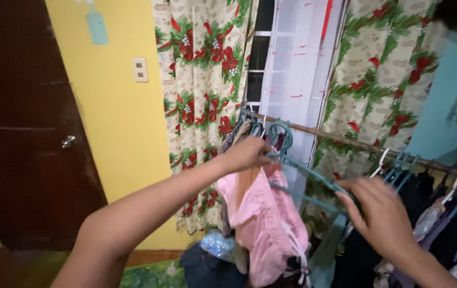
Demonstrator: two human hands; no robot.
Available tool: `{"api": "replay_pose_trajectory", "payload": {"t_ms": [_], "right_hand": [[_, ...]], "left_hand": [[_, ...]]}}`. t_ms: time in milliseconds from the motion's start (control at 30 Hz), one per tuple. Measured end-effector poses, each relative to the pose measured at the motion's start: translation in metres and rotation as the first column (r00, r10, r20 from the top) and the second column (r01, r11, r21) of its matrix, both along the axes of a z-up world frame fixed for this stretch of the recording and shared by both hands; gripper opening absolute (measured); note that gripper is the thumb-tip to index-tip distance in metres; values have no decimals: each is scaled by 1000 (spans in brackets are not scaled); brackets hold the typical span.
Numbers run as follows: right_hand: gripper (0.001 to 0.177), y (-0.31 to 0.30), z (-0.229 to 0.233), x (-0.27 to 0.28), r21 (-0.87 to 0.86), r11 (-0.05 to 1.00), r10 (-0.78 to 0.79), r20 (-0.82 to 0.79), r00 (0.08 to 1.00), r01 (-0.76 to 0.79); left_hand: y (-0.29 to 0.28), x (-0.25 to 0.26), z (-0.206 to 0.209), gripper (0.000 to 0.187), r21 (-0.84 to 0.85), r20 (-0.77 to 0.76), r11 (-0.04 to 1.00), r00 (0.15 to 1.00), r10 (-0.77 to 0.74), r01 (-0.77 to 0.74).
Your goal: The person removes clothes from a laundry basket, places them on hangers, and hangs them on a clothing rack. They handle a black top, a pink top, and a green top, placing each on a hanger and then on the rack.
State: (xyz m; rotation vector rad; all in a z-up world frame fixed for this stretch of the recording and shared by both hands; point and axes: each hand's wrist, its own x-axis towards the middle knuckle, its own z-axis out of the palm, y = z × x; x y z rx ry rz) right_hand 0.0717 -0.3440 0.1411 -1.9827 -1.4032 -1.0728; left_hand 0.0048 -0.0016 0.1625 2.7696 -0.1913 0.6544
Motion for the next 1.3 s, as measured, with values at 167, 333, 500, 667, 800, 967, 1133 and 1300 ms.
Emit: {"api": "replay_pose_trajectory", "payload": {"t_ms": [167,333,500,667,800,967,1133,1300], "right_hand": [[50,-2,-20,-14,31,997,55,313,948,-68],[70,36,-76,-23,-199,904,331,-234,914,-379],[95,60,-109,1,-361,758,408,-385,828,-542],[68,44,-92,31,-566,709,203,-408,890,-421],[49,31,-53,51,-526,774,191,-337,922,-353],[33,27,-21,58,-499,787,257,-269,928,-362],[35,25,-3,62,-452,794,343,-220,913,-407],[40,21,5,65,-402,811,456,-22,890,-426]], "left_hand": [[-4,-1,23,34,-13,87,1000,996,-19,21],[-21,-16,45,40,70,68,993,994,91,-96],[-27,-39,45,33,83,165,995,986,37,-51],[-7,-75,28,42,240,183,945,966,180,-222],[5,-103,13,43,293,199,907,947,252,-303],[4,-120,-7,47,269,60,875,914,402,-403],[7,-127,-30,50,297,216,913,951,222,-280],[9,-120,-57,54,380,192,847,928,320,-371]]}}
